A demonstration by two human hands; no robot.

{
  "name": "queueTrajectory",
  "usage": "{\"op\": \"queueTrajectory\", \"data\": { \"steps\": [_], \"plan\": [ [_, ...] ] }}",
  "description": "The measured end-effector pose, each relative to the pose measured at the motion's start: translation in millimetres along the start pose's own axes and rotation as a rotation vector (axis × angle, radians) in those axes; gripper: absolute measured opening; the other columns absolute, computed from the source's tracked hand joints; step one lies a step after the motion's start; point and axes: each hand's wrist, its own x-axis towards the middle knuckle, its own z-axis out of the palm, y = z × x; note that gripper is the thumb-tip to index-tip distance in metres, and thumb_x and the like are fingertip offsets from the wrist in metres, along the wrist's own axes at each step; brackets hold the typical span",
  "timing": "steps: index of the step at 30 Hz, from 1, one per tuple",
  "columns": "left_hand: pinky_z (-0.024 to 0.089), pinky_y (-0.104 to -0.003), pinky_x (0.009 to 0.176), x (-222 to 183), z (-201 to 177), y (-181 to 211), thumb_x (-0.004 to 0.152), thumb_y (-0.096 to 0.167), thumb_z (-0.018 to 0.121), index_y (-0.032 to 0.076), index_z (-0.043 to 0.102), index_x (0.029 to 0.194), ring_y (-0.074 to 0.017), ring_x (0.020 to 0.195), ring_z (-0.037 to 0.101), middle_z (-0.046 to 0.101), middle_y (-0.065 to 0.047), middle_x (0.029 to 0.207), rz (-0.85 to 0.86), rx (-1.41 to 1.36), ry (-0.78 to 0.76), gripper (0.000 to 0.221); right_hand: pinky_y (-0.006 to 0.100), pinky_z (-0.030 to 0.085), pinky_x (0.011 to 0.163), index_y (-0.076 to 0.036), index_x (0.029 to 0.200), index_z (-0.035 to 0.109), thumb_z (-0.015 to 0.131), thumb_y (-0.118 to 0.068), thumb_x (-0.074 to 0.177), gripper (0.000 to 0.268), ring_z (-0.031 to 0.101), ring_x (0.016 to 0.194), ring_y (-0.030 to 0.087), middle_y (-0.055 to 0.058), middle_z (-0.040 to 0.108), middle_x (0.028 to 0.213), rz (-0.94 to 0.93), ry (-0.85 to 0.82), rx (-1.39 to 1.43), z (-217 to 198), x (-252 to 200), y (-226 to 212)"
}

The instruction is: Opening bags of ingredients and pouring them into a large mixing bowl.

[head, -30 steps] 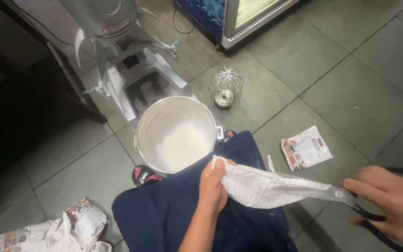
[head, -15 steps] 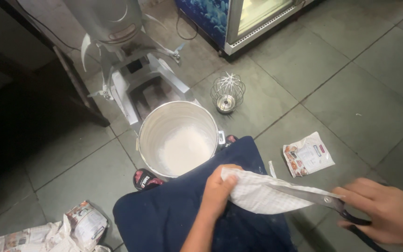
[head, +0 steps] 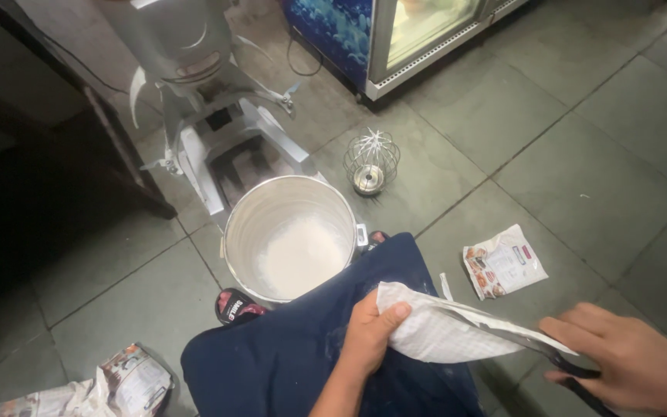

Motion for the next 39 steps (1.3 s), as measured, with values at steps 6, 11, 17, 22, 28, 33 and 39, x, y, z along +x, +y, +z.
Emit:
{"op": "queueTrajectory", "data": {
  "steps": [6, 11, 17, 22, 28, 33, 39],
  "plan": [
    [0.053, -0.028, 0.088, 4, 22, -2, 0.097, 0.020, 0.070, 0.000, 0.068, 0.115, -0.0105, 0.096, 0.065, 0.073, -0.003, 0.105, -0.005, 0.177, -0.152, 0.027, 0.036, 0.055, 0.072, -0.019, 0.129, 0.066, 0.089, -0.045, 0.074, 0.065, 0.067, 0.092, 0.022, 0.000, 0.068, 0.101, -0.175, 0.224, 0.230, -19, 8, -40],
    [0.053, -0.027, 0.087, 6, 36, -9, 0.097, 0.019, 0.071, -0.001, 0.068, 0.115, -0.0097, 0.096, 0.065, 0.072, -0.004, 0.103, 0.036, 0.279, -0.157, 0.027, 0.035, 0.057, 0.079, -0.026, 0.129, 0.068, 0.087, -0.047, 0.076, 0.061, 0.068, 0.095, 0.018, -0.005, 0.070, 0.102, -0.045, 0.168, 0.199, 8, -9, -24],
    [0.052, -0.032, 0.093, 10, 56, -15, 0.094, 0.016, 0.070, 0.001, 0.072, 0.109, -0.0204, 0.105, 0.066, 0.068, -0.007, 0.113, 0.185, 0.494, -0.314, 0.022, 0.036, 0.054, 0.074, -0.013, 0.127, 0.065, 0.091, -0.038, 0.072, 0.066, 0.065, 0.093, 0.025, 0.004, 0.068, 0.103, -0.166, 0.349, 0.357, -25, -1, -64],
    [0.051, -0.034, 0.086, 15, 57, -26, 0.095, 0.022, 0.072, 0.005, 0.075, 0.107, -0.0245, 0.095, 0.067, 0.072, -0.009, 0.099, 0.072, 0.620, -0.361, 0.021, 0.037, 0.055, 0.066, -0.010, 0.115, 0.068, 0.092, -0.034, 0.069, 0.057, 0.068, 0.079, 0.026, 0.004, 0.070, 0.087, -0.142, 0.376, 0.314, -18, -2, -62],
    [0.051, -0.034, 0.093, 15, 65, 11, 0.098, 0.023, 0.069, 0.005, 0.072, 0.098, -0.0235, 0.100, 0.067, 0.073, -0.009, 0.101, 0.159, 0.472, -0.406, 0.018, 0.029, 0.059, 0.074, -0.013, 0.121, 0.071, 0.097, -0.042, 0.062, 0.071, 0.070, 0.087, 0.015, 0.000, 0.070, 0.097, 0.310, 0.272, 0.445, 21, -39, -22],
    [0.050, -0.035, 0.097, 8, 68, 10, 0.097, 0.019, 0.072, 0.004, 0.073, 0.102, -0.0235, 0.104, 0.066, 0.072, -0.007, 0.103, 0.152, 0.511, -0.382, 0.016, 0.035, 0.060, 0.089, -0.010, 0.128, 0.068, 0.098, -0.037, 0.058, 0.081, 0.073, 0.100, 0.021, 0.007, 0.072, 0.112, 0.716, 0.328, 0.572, 54, -70, 10],
    [0.050, -0.036, 0.103, -10, 58, 14, 0.096, 0.012, 0.073, 0.004, 0.073, 0.106, -0.0248, 0.112, 0.065, 0.070, -0.007, 0.106, 0.191, 0.500, -0.331, 0.012, 0.053, 0.044, 0.108, 0.001, 0.140, 0.050, 0.080, -0.008, 0.070, 0.076, 0.060, 0.131, 0.040, 0.023, 0.061, 0.138, 0.321, 0.513, 1.441, 131, -64, 31]
  ]
}}
